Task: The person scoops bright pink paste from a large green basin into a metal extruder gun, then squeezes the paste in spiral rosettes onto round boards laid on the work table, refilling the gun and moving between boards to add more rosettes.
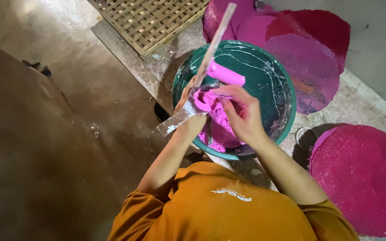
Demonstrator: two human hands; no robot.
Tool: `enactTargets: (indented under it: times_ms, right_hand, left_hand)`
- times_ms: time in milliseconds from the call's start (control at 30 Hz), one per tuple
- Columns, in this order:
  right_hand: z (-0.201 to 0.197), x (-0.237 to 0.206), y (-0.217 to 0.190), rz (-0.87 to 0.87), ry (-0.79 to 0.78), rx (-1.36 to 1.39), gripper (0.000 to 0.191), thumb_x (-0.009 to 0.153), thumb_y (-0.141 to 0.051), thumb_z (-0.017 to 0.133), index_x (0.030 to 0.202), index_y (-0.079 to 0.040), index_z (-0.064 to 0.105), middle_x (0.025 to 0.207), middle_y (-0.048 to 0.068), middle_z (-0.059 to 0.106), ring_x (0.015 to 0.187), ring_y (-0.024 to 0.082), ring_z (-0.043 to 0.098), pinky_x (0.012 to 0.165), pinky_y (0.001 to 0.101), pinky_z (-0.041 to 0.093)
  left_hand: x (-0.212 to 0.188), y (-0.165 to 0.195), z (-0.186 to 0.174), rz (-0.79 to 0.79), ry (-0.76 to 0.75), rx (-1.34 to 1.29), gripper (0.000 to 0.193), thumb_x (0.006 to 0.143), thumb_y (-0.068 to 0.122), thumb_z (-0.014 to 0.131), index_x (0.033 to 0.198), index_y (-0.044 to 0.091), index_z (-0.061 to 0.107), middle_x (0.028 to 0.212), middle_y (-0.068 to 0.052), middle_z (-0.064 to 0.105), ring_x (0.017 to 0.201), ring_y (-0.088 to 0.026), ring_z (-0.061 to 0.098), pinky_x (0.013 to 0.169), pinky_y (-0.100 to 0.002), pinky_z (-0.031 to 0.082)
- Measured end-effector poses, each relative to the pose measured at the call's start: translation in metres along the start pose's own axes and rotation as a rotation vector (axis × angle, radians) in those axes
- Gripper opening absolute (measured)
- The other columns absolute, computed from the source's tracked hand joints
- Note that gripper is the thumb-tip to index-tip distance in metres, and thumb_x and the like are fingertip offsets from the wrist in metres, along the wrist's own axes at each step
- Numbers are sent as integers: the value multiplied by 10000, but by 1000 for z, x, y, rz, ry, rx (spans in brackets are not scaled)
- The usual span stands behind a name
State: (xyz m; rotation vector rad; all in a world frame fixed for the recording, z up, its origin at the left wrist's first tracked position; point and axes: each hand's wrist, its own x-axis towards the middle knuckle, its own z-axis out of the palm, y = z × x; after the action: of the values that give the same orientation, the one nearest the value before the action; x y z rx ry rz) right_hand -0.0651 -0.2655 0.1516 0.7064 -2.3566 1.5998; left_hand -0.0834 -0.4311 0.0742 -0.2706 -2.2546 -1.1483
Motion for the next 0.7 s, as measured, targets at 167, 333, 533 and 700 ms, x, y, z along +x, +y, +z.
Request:
enactTargets:
  times_ms: [167,333,533,700]
  right_hand:
    - [5,2,-18,-183,-96,-433,337,684,42,618,983,-64,735,1124,222,622,1111,395,493,970,496,362]
    - [-6,-19,8,120,-235,-324,249,829,-46,617,1056,-108,698,1093,140,652,1010,345,637,865,457,508]
    - [40,-25,83,314,-1028,-714,292,996,-411,608,1069,-166,749,1028,163,750,951,373,694,818,502,543]
    - [11,-8,141,362,-1089,-1038,233,883,-273,631,1059,-170,746,1078,163,714,1010,371,717,821,519,591]
  left_hand:
    - [-4,-11,-5,22,-128,63,681,909,114,771,1517,87,465,1531,-178,528,1286,-379,621,963,-415,547]
    - [-11,-26,-12,-21,89,-329,770,841,38,788,1523,53,431,1394,-169,600,1114,-269,672,951,-341,574]
    - [-21,-29,-4,-57,121,-433,752,868,-24,754,1539,17,418,1355,-153,624,1089,-225,677,947,-309,570]
    - [-27,-28,-1,-73,126,-467,747,863,-25,752,1533,14,425,1367,-150,617,1114,-221,669,964,-306,560]
